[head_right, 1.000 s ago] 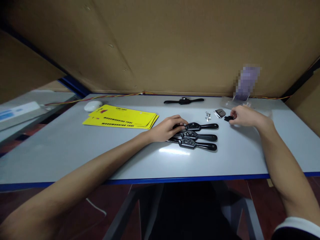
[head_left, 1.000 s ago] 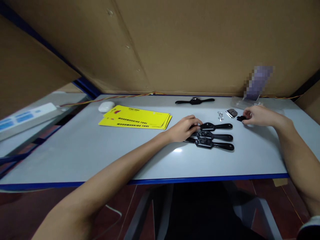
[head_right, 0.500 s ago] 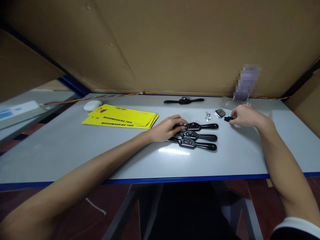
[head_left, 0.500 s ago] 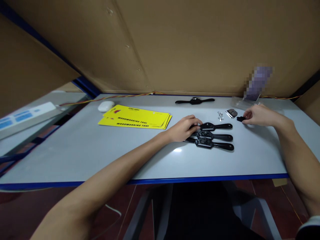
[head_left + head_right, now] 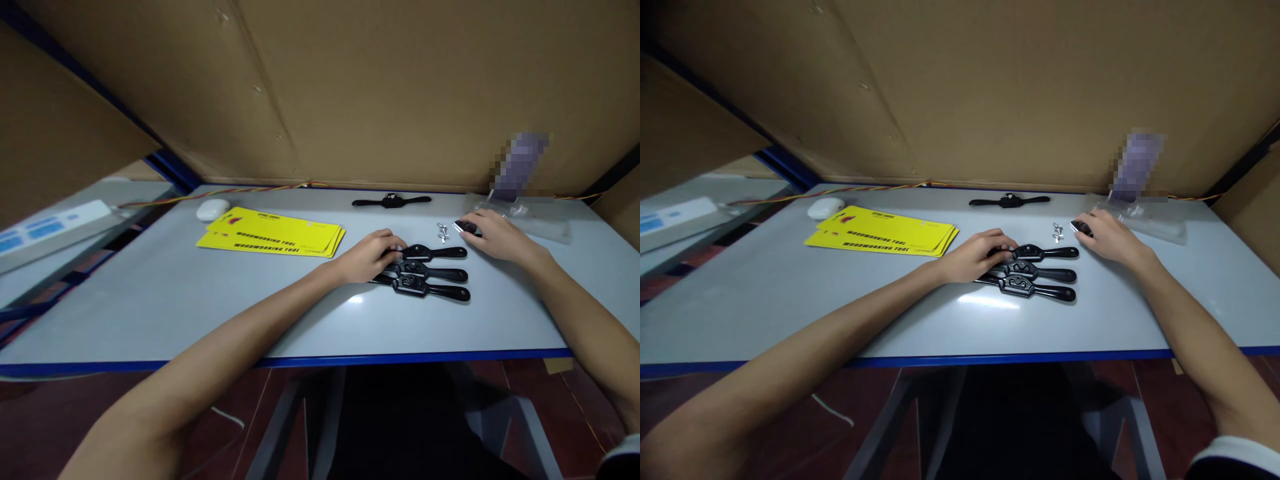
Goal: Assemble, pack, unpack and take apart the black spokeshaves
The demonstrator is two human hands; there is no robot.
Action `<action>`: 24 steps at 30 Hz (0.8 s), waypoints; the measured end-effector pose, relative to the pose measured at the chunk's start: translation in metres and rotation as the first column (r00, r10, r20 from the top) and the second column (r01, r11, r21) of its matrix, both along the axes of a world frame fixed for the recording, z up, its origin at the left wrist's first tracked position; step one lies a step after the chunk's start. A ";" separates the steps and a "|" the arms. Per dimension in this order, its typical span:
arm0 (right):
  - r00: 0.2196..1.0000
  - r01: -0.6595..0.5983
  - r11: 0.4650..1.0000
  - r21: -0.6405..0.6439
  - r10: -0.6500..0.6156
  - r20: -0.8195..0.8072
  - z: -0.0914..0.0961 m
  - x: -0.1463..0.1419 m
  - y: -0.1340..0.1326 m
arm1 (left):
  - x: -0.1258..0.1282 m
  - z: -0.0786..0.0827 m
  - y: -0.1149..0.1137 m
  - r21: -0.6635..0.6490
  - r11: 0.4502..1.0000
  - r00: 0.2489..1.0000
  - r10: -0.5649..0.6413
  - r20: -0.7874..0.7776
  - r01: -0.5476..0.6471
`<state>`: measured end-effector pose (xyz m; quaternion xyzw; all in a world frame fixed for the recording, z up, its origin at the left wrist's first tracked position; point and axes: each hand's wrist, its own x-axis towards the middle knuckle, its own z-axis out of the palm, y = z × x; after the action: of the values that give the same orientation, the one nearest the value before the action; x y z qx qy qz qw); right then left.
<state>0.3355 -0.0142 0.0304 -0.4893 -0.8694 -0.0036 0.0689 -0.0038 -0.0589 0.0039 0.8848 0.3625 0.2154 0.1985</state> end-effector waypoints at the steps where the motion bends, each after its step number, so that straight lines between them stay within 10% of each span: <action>1: 1.000 -0.002 1.000 0.006 0.002 -0.006 -0.001 -0.001 0.001 | 0.000 0.000 0.000 -0.001 1.000 1.000 0.001 -0.002 -0.001; 24: 0.994 -0.053 0.999 -0.005 0.052 -0.101 -0.003 0.006 0.010 | 0.000 0.001 0.000 -0.013 1.000 1.000 -0.001 0.002 0.001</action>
<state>0.3418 -0.0046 0.0276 -0.4662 -0.8773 0.0263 0.1106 -0.0035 -0.0593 0.0046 0.8834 0.3632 0.2139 0.2048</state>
